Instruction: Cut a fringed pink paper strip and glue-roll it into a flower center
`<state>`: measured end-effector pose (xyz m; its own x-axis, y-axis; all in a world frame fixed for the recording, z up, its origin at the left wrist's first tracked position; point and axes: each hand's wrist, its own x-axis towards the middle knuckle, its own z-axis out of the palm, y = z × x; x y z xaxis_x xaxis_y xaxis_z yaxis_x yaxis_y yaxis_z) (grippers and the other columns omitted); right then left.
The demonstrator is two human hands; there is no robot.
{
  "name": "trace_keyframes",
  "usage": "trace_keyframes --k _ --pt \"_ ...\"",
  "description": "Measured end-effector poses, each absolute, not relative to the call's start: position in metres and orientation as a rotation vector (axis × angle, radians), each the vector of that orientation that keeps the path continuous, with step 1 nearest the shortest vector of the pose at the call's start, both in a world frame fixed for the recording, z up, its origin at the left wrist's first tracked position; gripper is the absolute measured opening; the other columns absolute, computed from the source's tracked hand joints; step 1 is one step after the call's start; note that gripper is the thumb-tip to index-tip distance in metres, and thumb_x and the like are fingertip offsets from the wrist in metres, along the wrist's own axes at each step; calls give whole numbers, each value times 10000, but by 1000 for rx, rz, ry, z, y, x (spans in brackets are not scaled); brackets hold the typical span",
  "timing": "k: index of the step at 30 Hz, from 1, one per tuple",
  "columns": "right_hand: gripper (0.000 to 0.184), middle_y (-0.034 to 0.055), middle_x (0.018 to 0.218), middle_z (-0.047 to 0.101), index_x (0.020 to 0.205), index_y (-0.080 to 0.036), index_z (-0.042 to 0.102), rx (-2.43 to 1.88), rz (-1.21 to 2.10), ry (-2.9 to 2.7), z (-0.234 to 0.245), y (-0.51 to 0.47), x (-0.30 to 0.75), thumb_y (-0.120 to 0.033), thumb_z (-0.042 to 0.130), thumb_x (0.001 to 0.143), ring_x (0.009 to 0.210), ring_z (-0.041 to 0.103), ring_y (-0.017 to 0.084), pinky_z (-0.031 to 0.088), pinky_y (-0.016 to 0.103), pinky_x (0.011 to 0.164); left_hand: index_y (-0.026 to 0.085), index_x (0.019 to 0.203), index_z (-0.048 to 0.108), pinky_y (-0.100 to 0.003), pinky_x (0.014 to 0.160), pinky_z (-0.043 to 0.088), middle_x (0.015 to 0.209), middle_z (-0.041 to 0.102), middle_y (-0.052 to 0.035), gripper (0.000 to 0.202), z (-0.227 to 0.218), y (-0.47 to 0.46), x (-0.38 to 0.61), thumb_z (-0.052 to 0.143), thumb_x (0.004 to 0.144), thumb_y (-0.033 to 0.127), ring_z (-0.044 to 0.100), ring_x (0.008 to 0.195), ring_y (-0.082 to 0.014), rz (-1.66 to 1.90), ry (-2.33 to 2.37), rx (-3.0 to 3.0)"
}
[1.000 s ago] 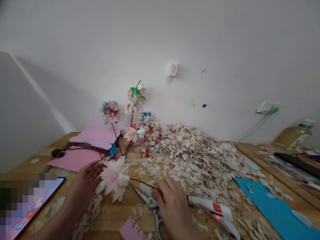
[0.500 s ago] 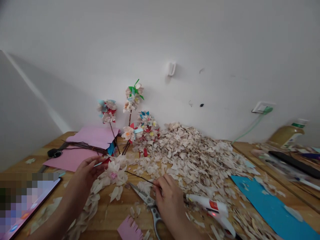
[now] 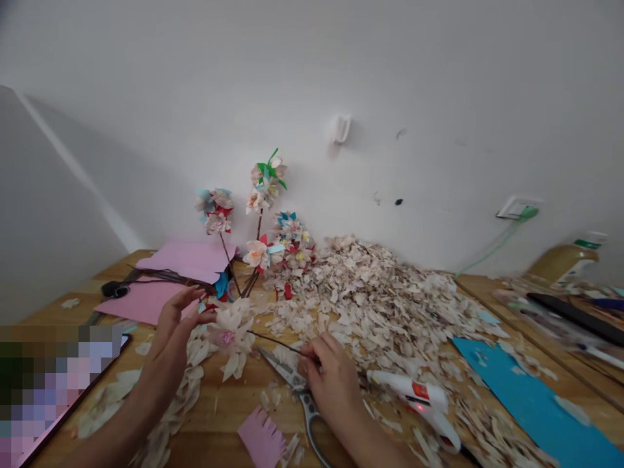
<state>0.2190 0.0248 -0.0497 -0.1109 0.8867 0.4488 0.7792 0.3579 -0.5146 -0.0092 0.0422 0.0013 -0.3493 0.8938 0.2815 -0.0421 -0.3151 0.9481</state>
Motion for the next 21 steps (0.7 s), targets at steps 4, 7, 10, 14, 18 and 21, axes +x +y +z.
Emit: trace_keyframes --k 4,7,10,14,18,21 --pt "135 19 698 557 675 -212 537 -1469 242 -1925 -47 25 218 -115 487 756 678 558 191 434 289 610 251 1078 497 -349 825 419 1121 555 -34 350 1 43 -10 583 752 344 578 873 -183 1747 1175 1185" --pt "130 14 694 561 671 -214 535 -1484 265 -1924 -46 26 217 -112 497 741 675 561 187 436 284 610 251 1052 488 -332 799 434 1115 547 -31 413 1 45 -13 666 687 324 586 809 -151 1739 1121 1164" --pt "128 10 692 563 663 -213 535 -1500 276 -1923 -47 26 216 -106 505 725 674 563 186 435 281 609 240 1034 472 -322 752 451 1077 538 -26 490 2 47 -16 725 618 294 582 673 -104 1722 1126 1133" --pt "126 8 697 564 674 -212 541 -1513 278 -1932 -49 26 217 -101 506 724 686 567 188 435 281 620 233 1021 466 -300 685 459 1013 544 -9 525 3 48 -17 754 583 266 574 597 -81 1698 1141 1099" --pt "134 12 704 562 682 -207 544 -1526 260 -1944 -49 28 218 -88 505 730 696 564 193 428 286 626 235 1026 465 -307 696 455 973 568 -3 536 3 49 -16 757 578 272 584 611 -93 1681 1171 1065" --pt "157 17 716 561 690 -201 546 -1531 238 -1950 -49 29 218 -54 500 720 704 563 196 422 284 627 224 1044 469 -342 777 438 949 591 -7 561 2 49 -15 762 569 278 602 620 -101 1663 1199 1050"
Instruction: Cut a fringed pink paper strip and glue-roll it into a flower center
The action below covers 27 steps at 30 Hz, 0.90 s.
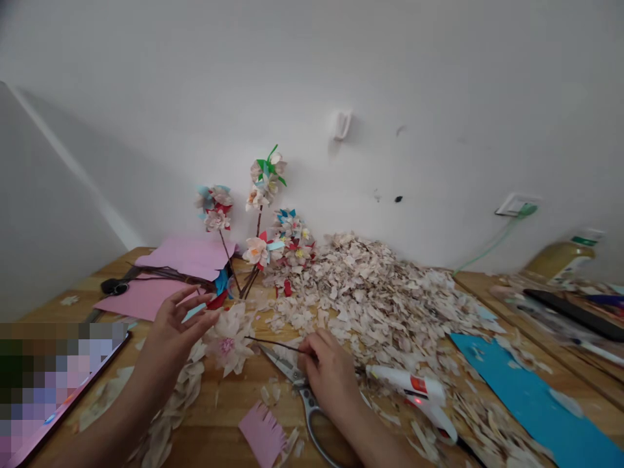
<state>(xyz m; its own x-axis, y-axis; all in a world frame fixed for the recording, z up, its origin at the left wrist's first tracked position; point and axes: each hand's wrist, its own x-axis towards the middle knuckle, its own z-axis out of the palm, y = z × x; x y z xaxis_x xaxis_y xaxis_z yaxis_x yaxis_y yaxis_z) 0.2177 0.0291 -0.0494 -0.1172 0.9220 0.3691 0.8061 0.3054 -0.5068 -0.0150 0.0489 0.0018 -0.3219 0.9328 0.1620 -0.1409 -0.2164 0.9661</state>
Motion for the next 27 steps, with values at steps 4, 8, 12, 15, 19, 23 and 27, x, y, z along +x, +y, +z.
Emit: trace_keyframes --k 4,8,12,15,19,23,27 --pt "175 16 708 556 678 -198 545 -1531 210 -1961 -49 29 218 -33 501 716 703 561 196 416 281 624 224 1045 478 -352 752 451 950 610 -17 603 0 49 -15 786 529 280 618 618 -116 1627 1208 1032" --pt "181 12 711 559 690 -196 551 -1529 196 -1966 -49 28 218 -25 501 717 701 565 189 420 274 626 217 1039 501 -312 666 476 909 635 -25 593 0 49 -15 789 525 281 633 661 -145 1583 1226 991" --pt "177 9 706 562 684 -199 552 -1534 185 -1965 -48 28 218 -32 504 717 692 568 185 423 270 617 214 1044 505 -296 636 482 882 639 -26 617 -1 51 -17 797 505 284 639 683 -160 1566 1229 986" --pt "173 9 707 566 687 -203 555 -1540 177 -1963 -48 28 218 -42 499 721 693 569 185 428 272 615 221 1082 494 -297 619 477 878 617 -14 667 -2 53 -18 801 495 300 639 669 -164 1567 1237 1000" --pt "180 9 706 568 685 -207 553 -1550 174 -1966 -48 28 217 -40 496 721 690 569 184 428 274 616 207 1103 506 -301 653 461 848 622 -10 640 -3 53 -16 780 539 336 627 705 -168 1580 1253 1021" --pt "179 10 711 574 683 -210 553 -1568 169 -1967 -47 28 217 -41 508 722 700 569 188 425 277 623 203 1089 523 -315 683 459 837 638 -14 611 -4 53 -15 774 550 348 626 732 -176 1593 1239 1027" --pt "177 15 726 580 690 -203 561 -1587 163 -1978 -46 29 216 -36 513 722 725 571 196 421 278 630 211 1081 515 -331 710 470 863 624 -10 617 -3 53 -16 788 539 319 629 729 -168 1612 1221 1005"
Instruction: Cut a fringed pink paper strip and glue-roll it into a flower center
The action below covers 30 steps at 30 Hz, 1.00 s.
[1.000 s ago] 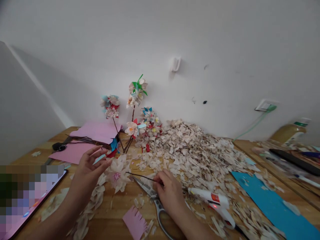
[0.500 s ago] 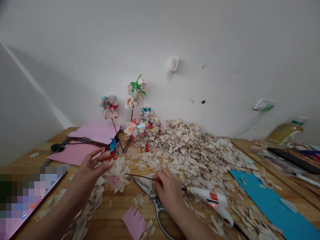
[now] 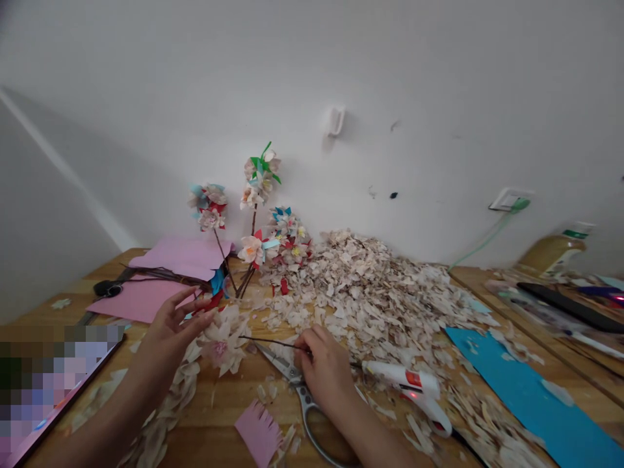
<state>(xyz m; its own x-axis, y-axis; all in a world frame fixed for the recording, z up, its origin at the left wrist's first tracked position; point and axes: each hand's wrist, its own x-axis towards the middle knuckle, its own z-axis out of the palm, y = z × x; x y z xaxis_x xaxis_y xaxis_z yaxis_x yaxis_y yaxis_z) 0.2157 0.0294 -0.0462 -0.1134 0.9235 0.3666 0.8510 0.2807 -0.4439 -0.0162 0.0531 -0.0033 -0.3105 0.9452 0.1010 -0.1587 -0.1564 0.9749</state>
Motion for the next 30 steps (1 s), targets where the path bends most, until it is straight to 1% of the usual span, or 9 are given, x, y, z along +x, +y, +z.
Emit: trace_keyframes --k 7,11,15,19,21,23,25,27,30 --pt "169 11 730 584 705 -203 573 -1622 155 -1975 -48 33 214 -40 533 726 726 574 194 418 275 630 214 990 517 -349 723 487 888 608 2 466 4 55 -22 750 591 274 617 640 -134 1697 1236 956" --pt "169 12 744 594 707 -209 578 -1639 149 -1962 -51 37 217 -46 541 731 716 574 188 424 270 630 234 934 528 -320 749 477 907 585 -3 358 3 57 -24 718 632 267 603 761 -149 1805 1244 935" --pt "172 7 736 594 698 -216 576 -1656 130 -1944 -54 39 221 -50 542 728 709 572 188 416 266 620 253 943 512 -268 728 459 920 559 7 380 2 58 -25 717 624 253 570 762 -125 1857 1229 987" --pt "147 9 718 594 678 -217 570 -1686 111 -1897 -55 41 224 -78 548 719 687 575 195 410 271 603 249 974 472 -276 708 466 932 547 0 418 -1 56 -23 697 623 263 554 690 -111 1826 1227 1110" --pt "122 16 722 595 686 -215 564 -1704 96 -1850 -55 42 227 -100 539 720 694 578 203 417 282 612 252 1005 454 -289 713 472 934 547 -4 416 -5 52 -18 674 654 285 550 677 -114 1772 1230 1228" --pt "97 23 738 599 711 -211 559 -1712 87 -1801 -55 43 229 -122 525 729 717 583 210 432 295 638 253 1005 470 -297 718 474 908 562 -6 338 -12 46 -13 635 712 294 559 699 -129 1662 1249 1386" --pt "86 29 754 602 739 -206 555 -1710 87 -1765 -54 44 232 -133 509 740 737 587 212 444 305 664 247 951 538 -300 685 480 858 601 -14 198 -20 38 -7 591 762 272 583 708 -153 1471 1269 1573" --pt "82 33 755 603 749 -202 551 -1707 90 -1751 -54 45 234 -136 503 743 736 589 213 450 310 672 242 862 622 -319 649 489 799 654 -27 107 -28 31 -4 584 763 231 615 684 -183 1237 1257 1764" --pt "84 34 749 604 736 -203 548 -1700 89 -1760 -54 44 235 -131 505 734 720 585 209 450 308 663 260 815 695 -405 749 493 809 709 -54 141 -39 25 -5 595 741 195 641 783 -251 1002 1228 1975"
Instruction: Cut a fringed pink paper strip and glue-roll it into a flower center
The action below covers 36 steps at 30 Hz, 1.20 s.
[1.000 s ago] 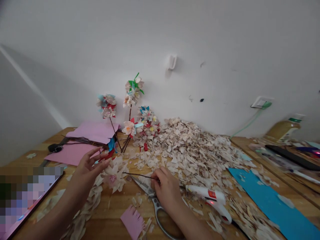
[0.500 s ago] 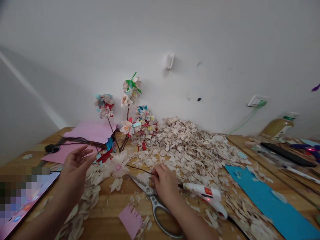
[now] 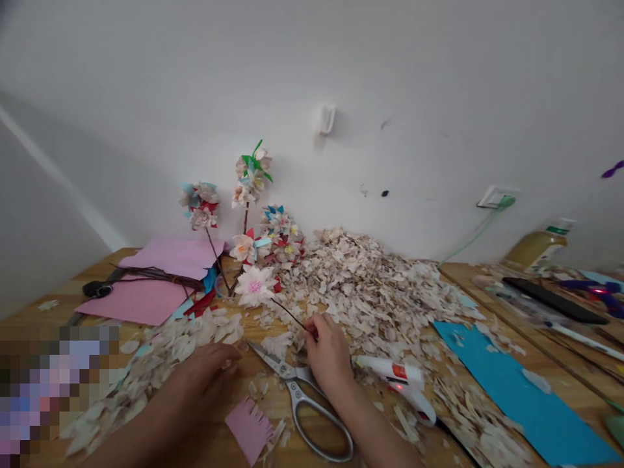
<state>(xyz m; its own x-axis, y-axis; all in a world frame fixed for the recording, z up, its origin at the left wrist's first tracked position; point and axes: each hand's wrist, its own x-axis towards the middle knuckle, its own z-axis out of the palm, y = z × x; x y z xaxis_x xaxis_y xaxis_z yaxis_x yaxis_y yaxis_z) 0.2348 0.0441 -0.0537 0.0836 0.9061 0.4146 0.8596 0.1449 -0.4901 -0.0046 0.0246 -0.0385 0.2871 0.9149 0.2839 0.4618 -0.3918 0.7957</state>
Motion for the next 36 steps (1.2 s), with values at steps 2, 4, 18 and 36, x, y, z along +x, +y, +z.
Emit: trace_keyframes --k 2,4,18,36 --pt "96 32 746 607 729 -206 549 -1693 83 -1775 -54 44 235 -120 505 729 720 580 206 446 304 663 288 945 692 -479 906 426 954 720 -69 230 -43 23 -6 575 766 202 602 990 -293 894 1219 2106" --pt "107 31 741 607 723 -206 553 -1689 72 -1795 -53 43 235 -109 506 728 720 574 205 440 302 663 309 1133 611 -516 1029 308 1139 676 -61 346 -48 23 -8 542 803 227 497 1178 -296 749 1208 2297" --pt "161 34 769 623 742 -195 609 -1714 61 -2030 -52 37 228 -38 578 737 749 573 207 419 287 673 184 838 689 -532 818 423 776 734 -165 224 -24 22 -31 478 765 207 661 825 -353 380 1779 2547" --pt "204 87 947 646 983 -170 600 -1652 21 -2248 -4 -4 238 -149 618 781 890 584 259 456 384 786 211 733 576 -245 659 437 717 654 17 190 -12 5 -11 514 670 42 632 711 -162 426 1467 2080"
